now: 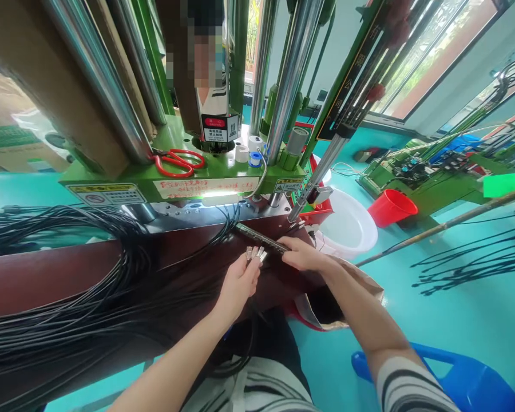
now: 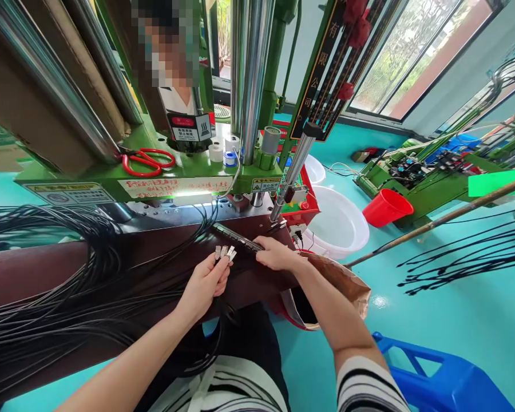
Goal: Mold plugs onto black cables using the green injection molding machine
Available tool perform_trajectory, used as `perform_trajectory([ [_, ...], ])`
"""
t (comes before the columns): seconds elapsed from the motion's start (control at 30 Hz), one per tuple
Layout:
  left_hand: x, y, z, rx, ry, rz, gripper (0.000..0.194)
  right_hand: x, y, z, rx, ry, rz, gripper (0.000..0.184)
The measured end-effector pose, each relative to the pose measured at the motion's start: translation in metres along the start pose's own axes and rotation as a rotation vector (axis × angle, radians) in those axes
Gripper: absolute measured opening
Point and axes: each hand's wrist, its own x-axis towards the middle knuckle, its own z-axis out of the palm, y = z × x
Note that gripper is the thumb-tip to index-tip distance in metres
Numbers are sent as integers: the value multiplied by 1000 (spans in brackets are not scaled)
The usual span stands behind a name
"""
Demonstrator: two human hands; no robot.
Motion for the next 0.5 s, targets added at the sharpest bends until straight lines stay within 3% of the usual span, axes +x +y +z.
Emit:
perform_trajectory([
  [0.1,6,-1,8,56,-47,-12,27,-21,15,27,655,62,50,43],
  [0.2,13,-5,16,135,-106,-49,25,-28,21,49,1045,202,-30,41],
  [0.3,18,-9,23,228,-134,-73,24,-26,23,59,1189,319,-100,45],
  [0.5,23,-9,28,281,-145,-95,23,-22,27,63,1197,371,-121,48],
])
